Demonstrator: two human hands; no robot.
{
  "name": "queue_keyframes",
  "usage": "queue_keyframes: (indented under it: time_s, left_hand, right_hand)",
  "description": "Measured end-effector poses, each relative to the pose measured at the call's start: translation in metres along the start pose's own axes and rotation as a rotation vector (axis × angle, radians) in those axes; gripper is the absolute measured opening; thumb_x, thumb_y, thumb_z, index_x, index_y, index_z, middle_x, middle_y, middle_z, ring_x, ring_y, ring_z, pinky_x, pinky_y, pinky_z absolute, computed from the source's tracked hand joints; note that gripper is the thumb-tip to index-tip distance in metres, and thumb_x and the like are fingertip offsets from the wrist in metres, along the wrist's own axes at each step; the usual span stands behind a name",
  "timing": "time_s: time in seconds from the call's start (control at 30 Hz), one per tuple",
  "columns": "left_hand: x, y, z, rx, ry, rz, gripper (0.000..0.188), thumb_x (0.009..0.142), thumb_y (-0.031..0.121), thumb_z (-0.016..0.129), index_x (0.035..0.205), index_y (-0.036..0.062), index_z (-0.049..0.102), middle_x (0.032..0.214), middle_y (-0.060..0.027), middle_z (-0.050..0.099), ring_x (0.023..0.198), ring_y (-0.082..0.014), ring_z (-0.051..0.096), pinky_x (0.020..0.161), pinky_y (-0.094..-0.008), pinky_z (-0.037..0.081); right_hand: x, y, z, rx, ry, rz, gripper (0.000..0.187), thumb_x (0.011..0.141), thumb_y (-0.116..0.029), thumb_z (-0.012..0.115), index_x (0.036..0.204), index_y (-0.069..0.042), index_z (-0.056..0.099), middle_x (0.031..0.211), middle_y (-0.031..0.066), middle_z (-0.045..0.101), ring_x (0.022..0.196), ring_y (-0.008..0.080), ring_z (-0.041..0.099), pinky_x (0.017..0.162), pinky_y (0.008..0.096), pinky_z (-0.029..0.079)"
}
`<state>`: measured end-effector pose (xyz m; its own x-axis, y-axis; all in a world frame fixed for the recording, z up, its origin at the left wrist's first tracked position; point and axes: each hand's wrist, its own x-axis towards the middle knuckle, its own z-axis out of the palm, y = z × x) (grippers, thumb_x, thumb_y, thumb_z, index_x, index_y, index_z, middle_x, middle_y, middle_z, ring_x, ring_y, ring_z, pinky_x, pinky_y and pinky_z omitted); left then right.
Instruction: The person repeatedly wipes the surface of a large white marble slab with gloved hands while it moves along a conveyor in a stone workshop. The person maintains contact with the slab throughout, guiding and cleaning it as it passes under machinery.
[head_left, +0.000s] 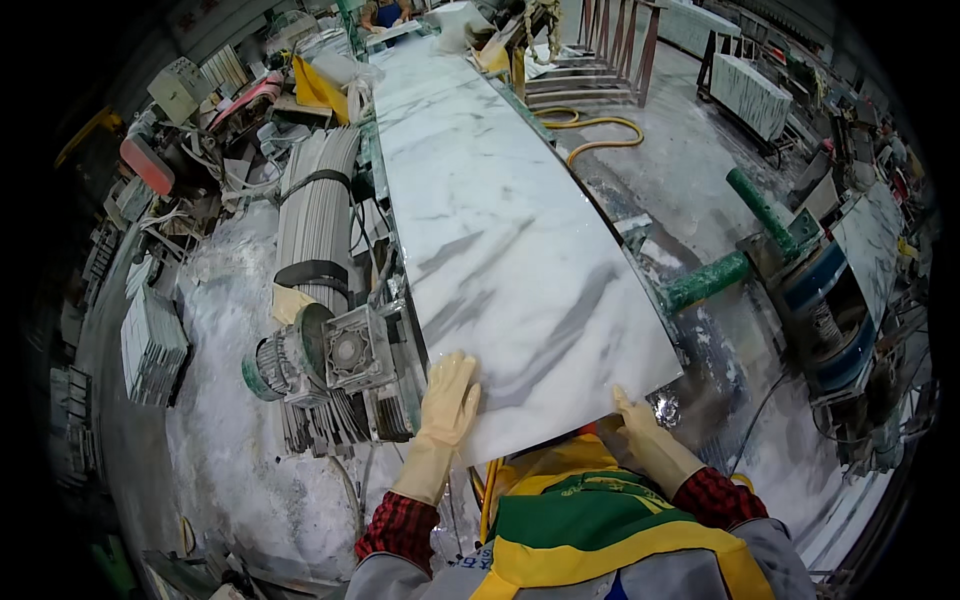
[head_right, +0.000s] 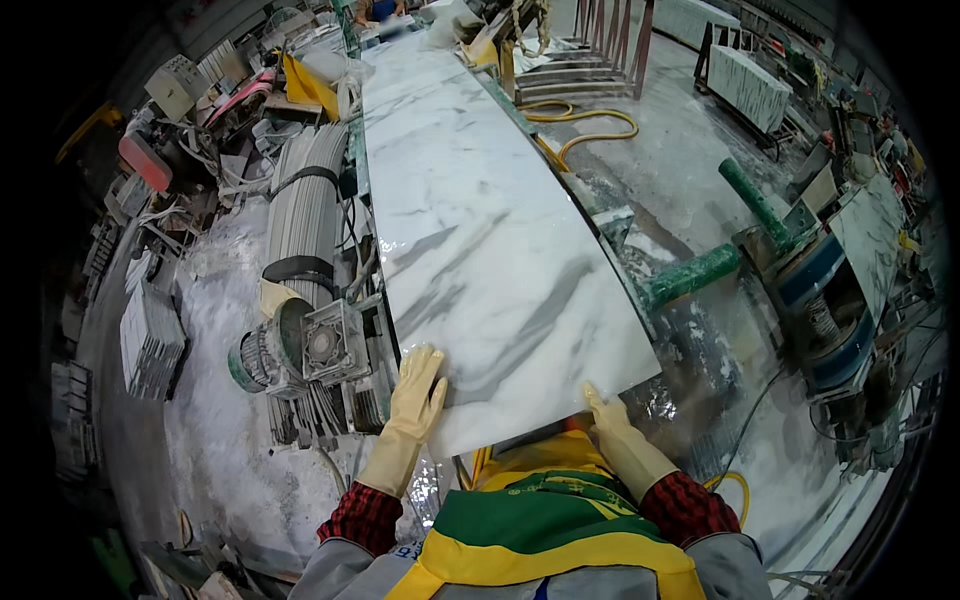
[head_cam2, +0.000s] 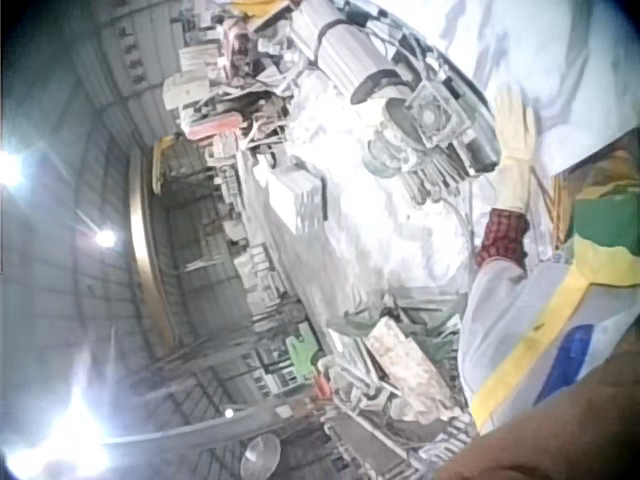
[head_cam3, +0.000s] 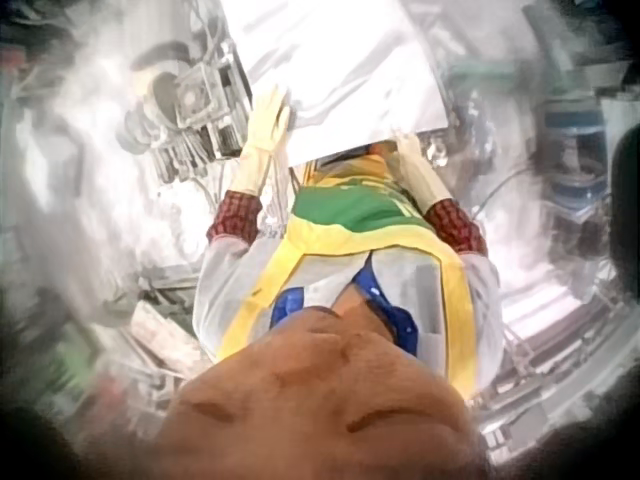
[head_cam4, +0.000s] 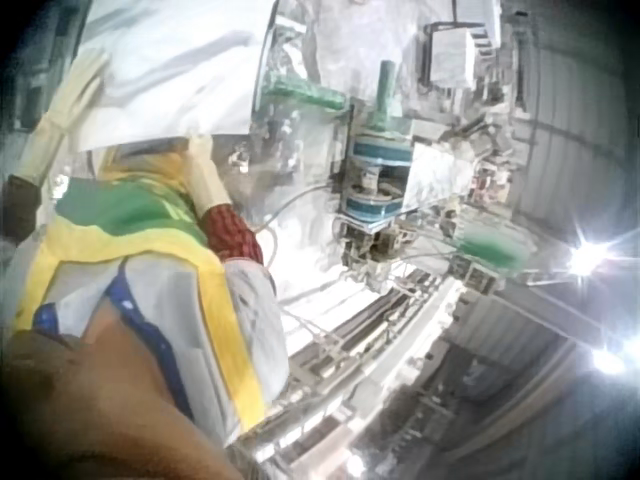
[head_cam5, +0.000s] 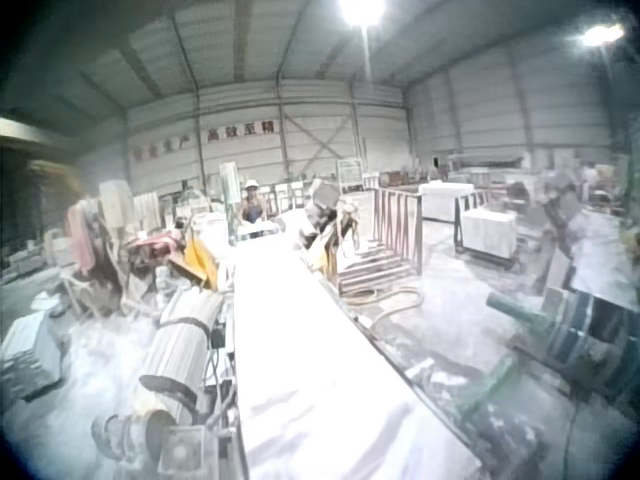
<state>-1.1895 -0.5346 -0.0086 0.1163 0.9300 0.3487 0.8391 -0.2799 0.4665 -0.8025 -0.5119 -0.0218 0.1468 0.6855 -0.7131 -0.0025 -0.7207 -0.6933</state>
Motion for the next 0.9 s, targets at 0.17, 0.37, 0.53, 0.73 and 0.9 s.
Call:
queue_keyframes:
  time_s: [0.17, 0.37, 0.53, 0.73, 0.9]
  left_hand:
    - [0.022, -0.006, -0.005, 0.021, -0.043, -0.065, 0.054, 0.112, 0.020, 0.064, 0.163, 0.0032, 0.057, 0.169, -0.0288, 0.053, 0.160, -0.0504, 0.044, 0.137, -0.0574, 0.028]
    - [0.067, -0.027, -0.002, 0.090, 0.060, -0.021, 0.057, 0.107, 0.016, 0.070, 0.161, 0.0028, 0.058, 0.166, -0.0286, 0.055, 0.157, -0.0516, 0.047, 0.135, -0.0600, 0.030]
    - [0.115, -0.062, -0.003, 0.155, 0.231, 0.059, 0.054, 0.107, 0.016, 0.071, 0.158, 0.0005, 0.063, 0.161, -0.0291, 0.061, 0.152, -0.0516, 0.053, 0.133, -0.0599, 0.033]
    - [0.225, -0.132, -0.027, 0.345, 0.403, 0.123, 0.051, 0.108, 0.019, 0.072, 0.154, -0.0009, 0.067, 0.155, -0.0299, 0.066, 0.149, -0.0496, 0.056, 0.127, -0.0597, 0.039]
    - [0.308, -0.080, -0.043, -0.096, -0.237, -0.193, 0.058, 0.112, 0.036, 0.067, 0.159, 0.0043, 0.061, 0.156, -0.0284, 0.065, 0.142, -0.0471, 0.062, 0.119, -0.0462, 0.050]
  right_hand:
    - [0.029, 0.035, -0.004, 0.018, -0.033, -0.096, 0.076, 0.105, -0.050, 0.082, 0.146, 0.011, 0.062, 0.127, 0.0201, 0.075, 0.111, 0.0283, 0.075, 0.091, 0.0442, 0.061]
    - [0.128, 0.142, -0.032, -0.234, 0.011, -0.210, 0.086, 0.103, -0.066, 0.077, 0.133, 0.015, 0.066, 0.121, 0.0208, 0.076, 0.101, 0.0304, 0.074, 0.087, 0.0470, 0.062]
    - [0.065, 0.081, -0.012, -0.292, -0.009, -0.263, 0.078, 0.106, -0.060, 0.077, 0.123, 0.016, 0.071, 0.116, 0.0207, 0.078, 0.097, 0.0256, 0.073, 0.085, 0.0414, 0.059]
    - [0.078, 0.112, -0.006, -0.041, -0.091, -0.241, 0.070, 0.104, -0.053, 0.082, 0.122, 0.014, 0.074, 0.109, 0.0154, 0.078, 0.097, 0.0195, 0.070, 0.082, 0.0364, 0.057]
    - [0.078, 0.100, -0.005, -0.065, -0.128, -0.103, 0.069, 0.102, -0.055, 0.083, 0.123, 0.011, 0.072, 0.110, 0.0165, 0.078, 0.097, 0.0231, 0.072, 0.087, 0.0404, 0.059]
